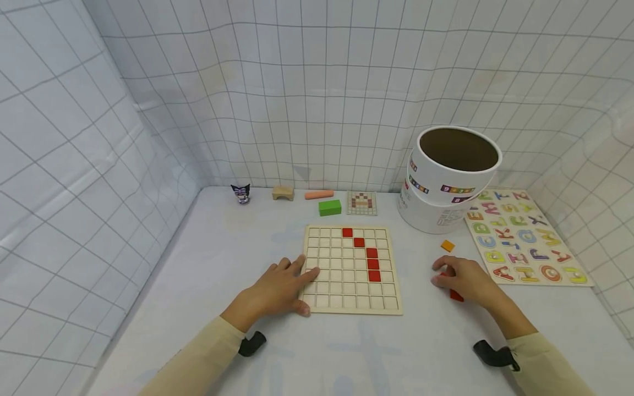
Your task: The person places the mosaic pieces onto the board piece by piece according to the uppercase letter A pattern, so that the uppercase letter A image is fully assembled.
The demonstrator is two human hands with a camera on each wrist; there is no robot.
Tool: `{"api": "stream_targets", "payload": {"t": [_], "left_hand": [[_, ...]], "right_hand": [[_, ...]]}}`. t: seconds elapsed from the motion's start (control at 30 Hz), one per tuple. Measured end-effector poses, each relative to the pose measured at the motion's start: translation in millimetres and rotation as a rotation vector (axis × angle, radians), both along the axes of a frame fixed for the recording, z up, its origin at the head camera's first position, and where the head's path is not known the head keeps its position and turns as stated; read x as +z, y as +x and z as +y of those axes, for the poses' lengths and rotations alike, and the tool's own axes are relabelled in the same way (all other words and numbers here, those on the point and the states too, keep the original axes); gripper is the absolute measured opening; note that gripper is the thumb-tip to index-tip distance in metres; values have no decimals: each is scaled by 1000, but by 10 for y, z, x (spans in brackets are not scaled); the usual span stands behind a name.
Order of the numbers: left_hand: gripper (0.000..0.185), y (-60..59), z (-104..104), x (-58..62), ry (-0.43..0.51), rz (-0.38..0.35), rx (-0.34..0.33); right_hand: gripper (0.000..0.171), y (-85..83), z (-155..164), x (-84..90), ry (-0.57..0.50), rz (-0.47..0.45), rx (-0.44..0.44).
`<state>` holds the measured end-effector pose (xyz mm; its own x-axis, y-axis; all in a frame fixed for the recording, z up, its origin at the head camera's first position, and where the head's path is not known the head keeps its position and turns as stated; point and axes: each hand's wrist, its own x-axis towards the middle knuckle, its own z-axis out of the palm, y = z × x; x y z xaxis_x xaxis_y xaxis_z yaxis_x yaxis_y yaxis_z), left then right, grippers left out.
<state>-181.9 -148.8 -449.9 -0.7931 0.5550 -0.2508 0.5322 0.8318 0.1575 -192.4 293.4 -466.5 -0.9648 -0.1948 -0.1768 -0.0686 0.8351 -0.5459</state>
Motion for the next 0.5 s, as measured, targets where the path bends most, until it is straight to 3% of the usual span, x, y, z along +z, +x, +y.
{"api": "stream_targets", "payload": {"t": [0.2, 0.5], "left_hand": [[91, 3, 1, 3, 0, 2, 2], [91, -7, 4, -5, -11, 4, 1]], "right_hand": [[25, -18, 33, 46, -123, -37, 17], [54, -119, -91, 143, -600, -198, -106]]}}
